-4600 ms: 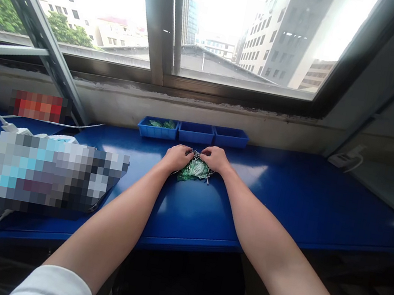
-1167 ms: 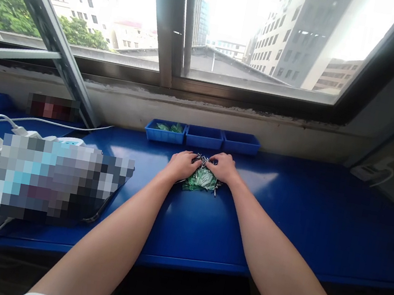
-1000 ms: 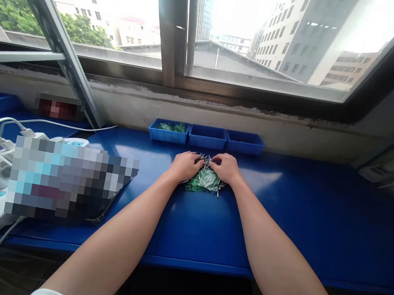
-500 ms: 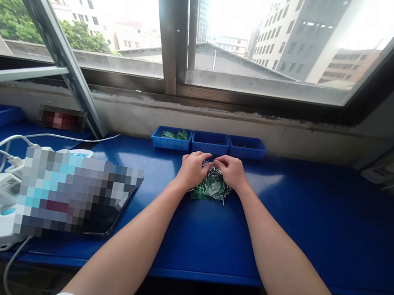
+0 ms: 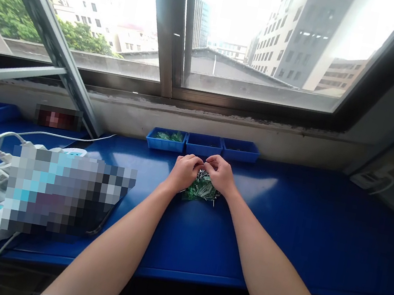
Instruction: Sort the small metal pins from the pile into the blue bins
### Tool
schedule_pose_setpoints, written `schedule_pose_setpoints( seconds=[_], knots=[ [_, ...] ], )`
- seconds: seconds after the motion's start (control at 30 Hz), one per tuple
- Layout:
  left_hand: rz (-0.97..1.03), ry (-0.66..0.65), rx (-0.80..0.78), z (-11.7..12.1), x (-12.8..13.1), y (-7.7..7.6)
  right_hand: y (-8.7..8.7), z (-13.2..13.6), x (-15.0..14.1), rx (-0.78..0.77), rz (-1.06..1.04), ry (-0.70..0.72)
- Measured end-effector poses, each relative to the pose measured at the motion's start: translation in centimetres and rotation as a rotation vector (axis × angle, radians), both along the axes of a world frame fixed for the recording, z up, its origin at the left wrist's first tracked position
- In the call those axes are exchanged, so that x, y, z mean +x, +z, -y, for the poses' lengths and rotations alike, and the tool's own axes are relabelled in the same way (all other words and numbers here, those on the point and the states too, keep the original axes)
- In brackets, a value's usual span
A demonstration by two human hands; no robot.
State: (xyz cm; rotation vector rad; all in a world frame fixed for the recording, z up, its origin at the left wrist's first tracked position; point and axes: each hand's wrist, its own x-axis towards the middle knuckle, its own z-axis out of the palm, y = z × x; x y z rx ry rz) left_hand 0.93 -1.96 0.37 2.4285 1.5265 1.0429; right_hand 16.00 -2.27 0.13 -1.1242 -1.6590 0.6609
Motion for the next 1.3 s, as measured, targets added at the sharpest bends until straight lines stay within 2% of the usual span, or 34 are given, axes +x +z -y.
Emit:
schedule_pose_setpoints(
  seconds=[0.13, 0.33, 0.5, 0.57, 0.73, 0.93, 1.1, 1.3],
  knots=[
    [-0.026, 0.03, 0.014, -0.1, -0.2, -0.1, 0.2, 0.1, 0.0, 0.016, 0.037, 0.041],
    [-0.061, 0.07, -0.017, -0.3, -0.3, 0.1, 0.2, 0.0, 0.2, 0.003, -0.012, 0.076],
    [-0.06, 0.199, -0.083, -0.8, -0.7, 0.3, -0.9, -0.9, 1.1, 0.01, 0.193, -0.171],
    [-0.039, 0.269, -0.112, -1.0, -1.1, 0.2, -1.4, -1.4, 1.5, -0.037, 0.274, -0.216],
    [0.0, 0.364, -0.093, -1.7, -2.4, 0.2, -2.2, -2.1, 2.0, -0.11, 0.367, -0.219],
    [0.101, 0.508, -0.202, -3.1, -4.0, 1.1, -2.5, -2.4, 2.0, -0.125, 0.406, -0.198],
    [0.043, 0.46, -0.311, -4.5, -3.1, 2.5, -2.5, -2.5, 2.0, -0.133, 0.45, -0.192],
    [-0.02, 0.447, -0.113, -6.9, -0.5, 3.7, -2.5, -2.6, 1.9, -0.099, 0.519, -0.207]
  ],
)
